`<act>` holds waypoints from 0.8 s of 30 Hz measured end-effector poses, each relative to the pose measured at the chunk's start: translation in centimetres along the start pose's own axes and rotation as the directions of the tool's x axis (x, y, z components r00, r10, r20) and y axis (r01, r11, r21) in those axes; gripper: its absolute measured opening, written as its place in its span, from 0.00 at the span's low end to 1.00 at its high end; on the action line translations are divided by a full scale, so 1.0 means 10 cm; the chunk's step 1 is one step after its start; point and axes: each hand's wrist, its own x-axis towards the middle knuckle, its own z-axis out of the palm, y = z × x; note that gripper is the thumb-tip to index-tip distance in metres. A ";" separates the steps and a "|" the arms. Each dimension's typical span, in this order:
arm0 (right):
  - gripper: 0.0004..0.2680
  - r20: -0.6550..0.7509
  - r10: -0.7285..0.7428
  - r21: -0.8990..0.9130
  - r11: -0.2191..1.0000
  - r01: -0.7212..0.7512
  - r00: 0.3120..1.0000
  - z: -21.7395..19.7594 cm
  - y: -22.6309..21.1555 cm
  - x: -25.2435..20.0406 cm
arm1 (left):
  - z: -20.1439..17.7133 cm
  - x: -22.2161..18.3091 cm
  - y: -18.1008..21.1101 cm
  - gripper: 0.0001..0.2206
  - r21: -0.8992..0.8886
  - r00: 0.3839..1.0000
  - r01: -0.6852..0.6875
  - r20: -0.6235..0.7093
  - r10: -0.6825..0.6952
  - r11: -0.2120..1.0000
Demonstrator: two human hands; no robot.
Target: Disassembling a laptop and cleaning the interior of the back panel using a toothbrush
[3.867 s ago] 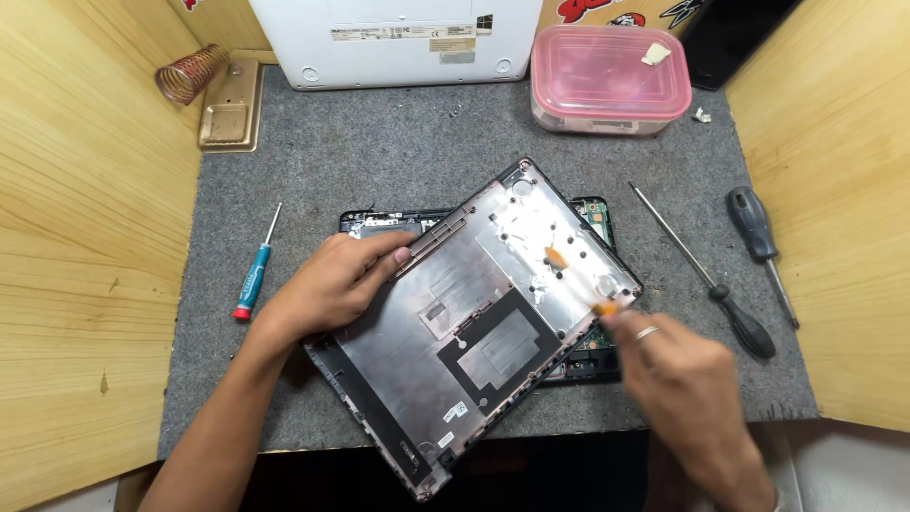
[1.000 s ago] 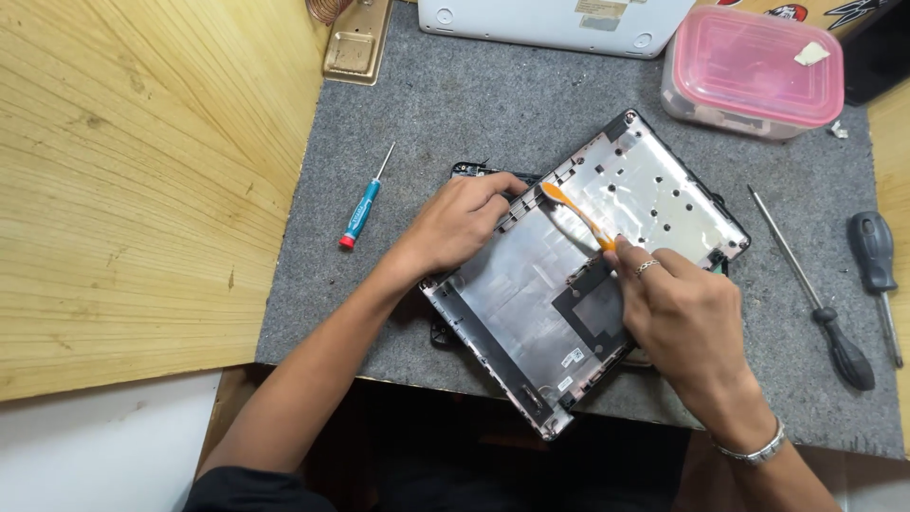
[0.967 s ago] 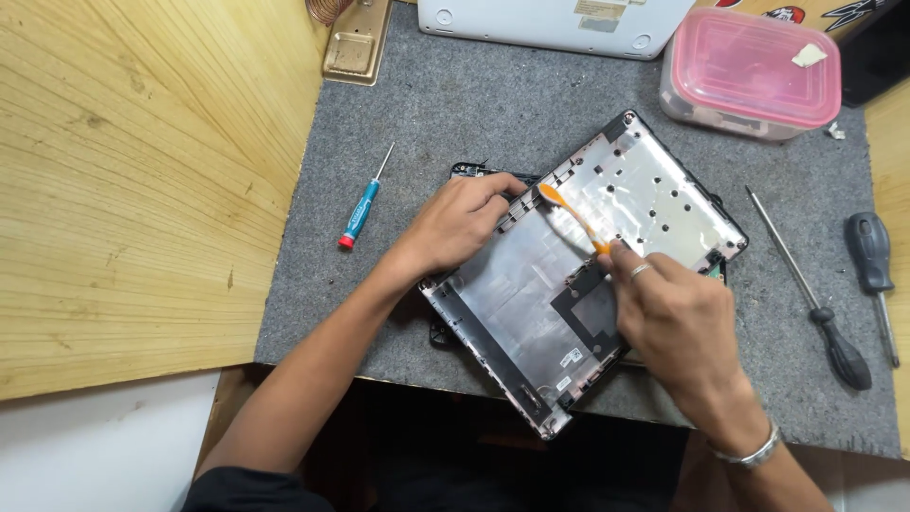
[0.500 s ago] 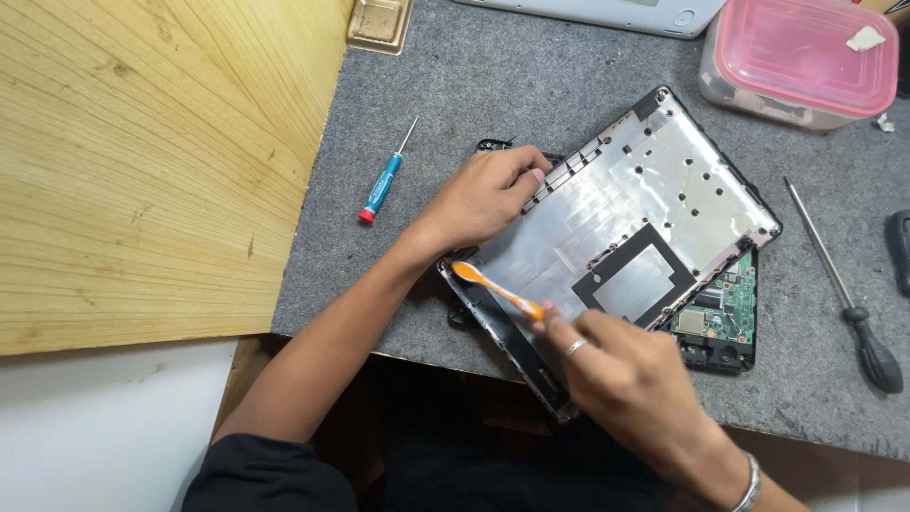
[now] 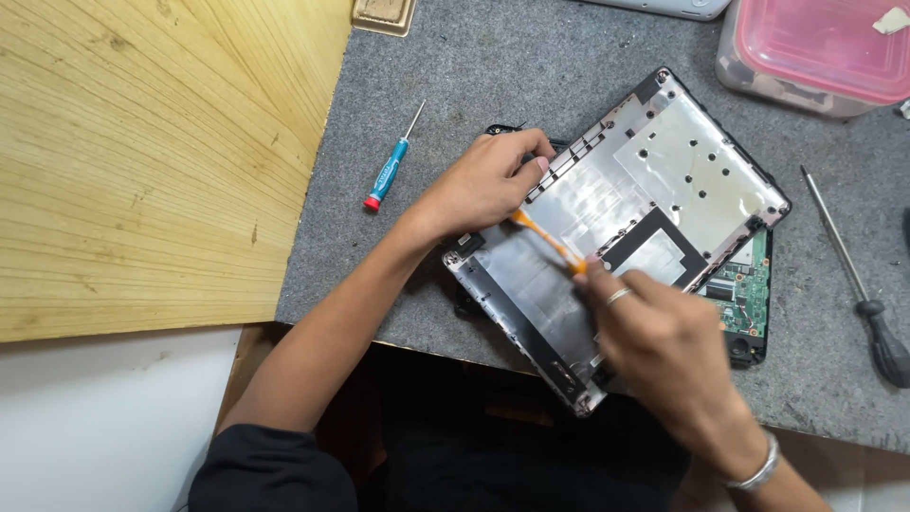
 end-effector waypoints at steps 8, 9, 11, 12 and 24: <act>0.07 0.005 0.033 0.007 0.999 -0.033 0.999 -0.02 0.15 -0.03 | -0.01 0.01 -0.01 0.08 0.012 0.998 -0.059 0.014 0.059 0.998; 0.07 0.011 0.031 0.007 0.999 -0.031 0.999 -0.02 0.02 -0.06 | 0.00 -0.03 -0.01 0.08 0.007 0.998 -0.055 0.013 0.055 0.998; 0.09 0.037 -0.175 0.193 0.967 0.164 0.984 -0.03 -0.22 -0.07 | -0.02 -0.02 0.01 0.07 -0.014 0.999 -0.039 0.014 0.039 0.999; 0.09 0.035 -0.167 0.194 0.968 0.158 0.985 -0.06 -0.22 -0.08 | -0.02 -0.02 0.02 0.07 -0.012 0.999 -0.040 0.021 0.040 0.999; 0.07 0.029 -0.039 0.097 0.995 0.036 0.999 -0.06 0.02 -0.05 | -0.03 -0.04 0.04 0.06 -0.026 0.998 -0.062 0.017 0.062 0.998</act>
